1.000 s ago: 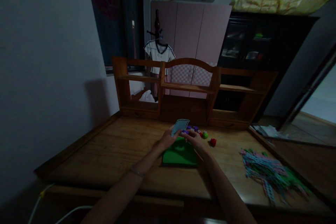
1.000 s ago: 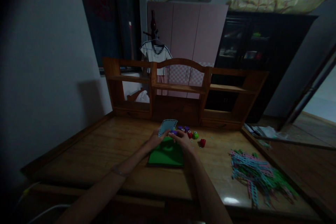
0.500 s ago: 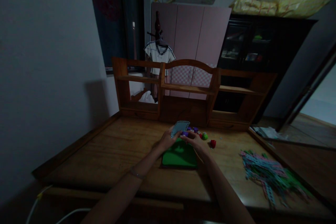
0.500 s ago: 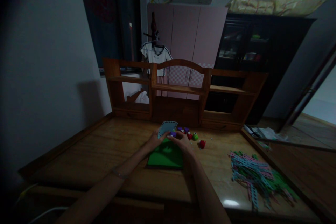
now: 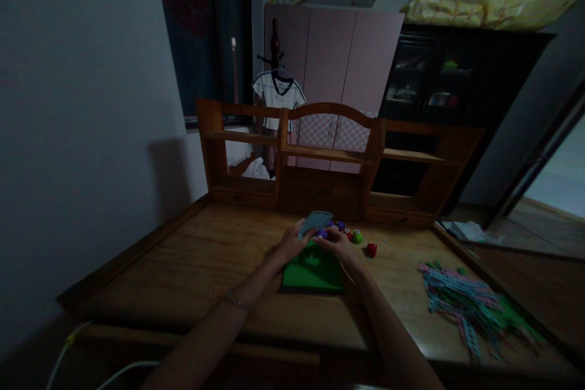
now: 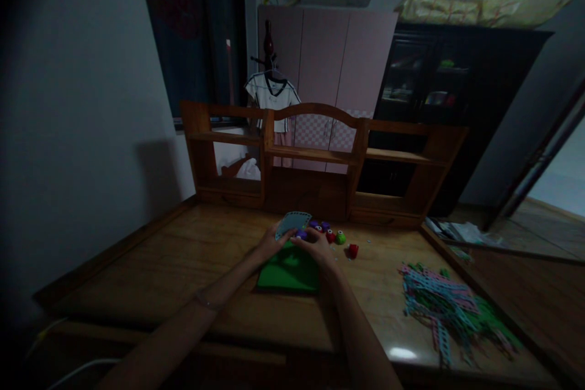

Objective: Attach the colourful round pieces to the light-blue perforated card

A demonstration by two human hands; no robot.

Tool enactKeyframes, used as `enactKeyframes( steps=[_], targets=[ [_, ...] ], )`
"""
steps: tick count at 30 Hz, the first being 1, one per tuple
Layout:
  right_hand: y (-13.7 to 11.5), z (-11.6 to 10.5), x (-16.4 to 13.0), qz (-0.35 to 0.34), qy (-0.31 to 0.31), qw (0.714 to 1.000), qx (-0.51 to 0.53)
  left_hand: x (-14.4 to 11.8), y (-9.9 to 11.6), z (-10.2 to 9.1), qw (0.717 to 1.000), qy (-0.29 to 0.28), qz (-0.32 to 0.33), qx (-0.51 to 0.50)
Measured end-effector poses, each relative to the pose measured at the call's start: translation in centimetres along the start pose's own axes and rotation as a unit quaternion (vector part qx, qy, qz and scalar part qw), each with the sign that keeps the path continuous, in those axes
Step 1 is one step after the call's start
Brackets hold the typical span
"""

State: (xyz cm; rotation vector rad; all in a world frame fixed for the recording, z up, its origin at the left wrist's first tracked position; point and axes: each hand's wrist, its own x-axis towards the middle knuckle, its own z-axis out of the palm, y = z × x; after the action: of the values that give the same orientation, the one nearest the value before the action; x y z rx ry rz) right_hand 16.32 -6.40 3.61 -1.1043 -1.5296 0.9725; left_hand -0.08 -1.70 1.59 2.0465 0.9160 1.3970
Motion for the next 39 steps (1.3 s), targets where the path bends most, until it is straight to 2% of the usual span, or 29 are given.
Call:
enactKeyframes(
  steps=[7, 19, 31, 39],
  targets=[
    [0.4, 0.0, 0.1, 0.005, -0.008, 0.999, 0.038, 0.0, 0.0, 0.0, 1.000, -0.009, 0.002, -0.006],
    [1.3, -0.1, 0.5, 0.014, -0.020, 0.999, 0.021, 0.0, -0.3, 0.0, 0.999, -0.029, 0.009, -0.021],
    [-1.3, 0.0, -0.6, 0.012, -0.013, 0.998, -0.067, 0.1, -0.7, 0.3, 0.999, -0.039, -0.001, -0.038],
    [0.3, -0.1, 0.0, -0.008, -0.019, 0.999, -0.047, 0.0, -0.6, 0.2, 0.998, -0.048, -0.014, -0.042]
  ],
)
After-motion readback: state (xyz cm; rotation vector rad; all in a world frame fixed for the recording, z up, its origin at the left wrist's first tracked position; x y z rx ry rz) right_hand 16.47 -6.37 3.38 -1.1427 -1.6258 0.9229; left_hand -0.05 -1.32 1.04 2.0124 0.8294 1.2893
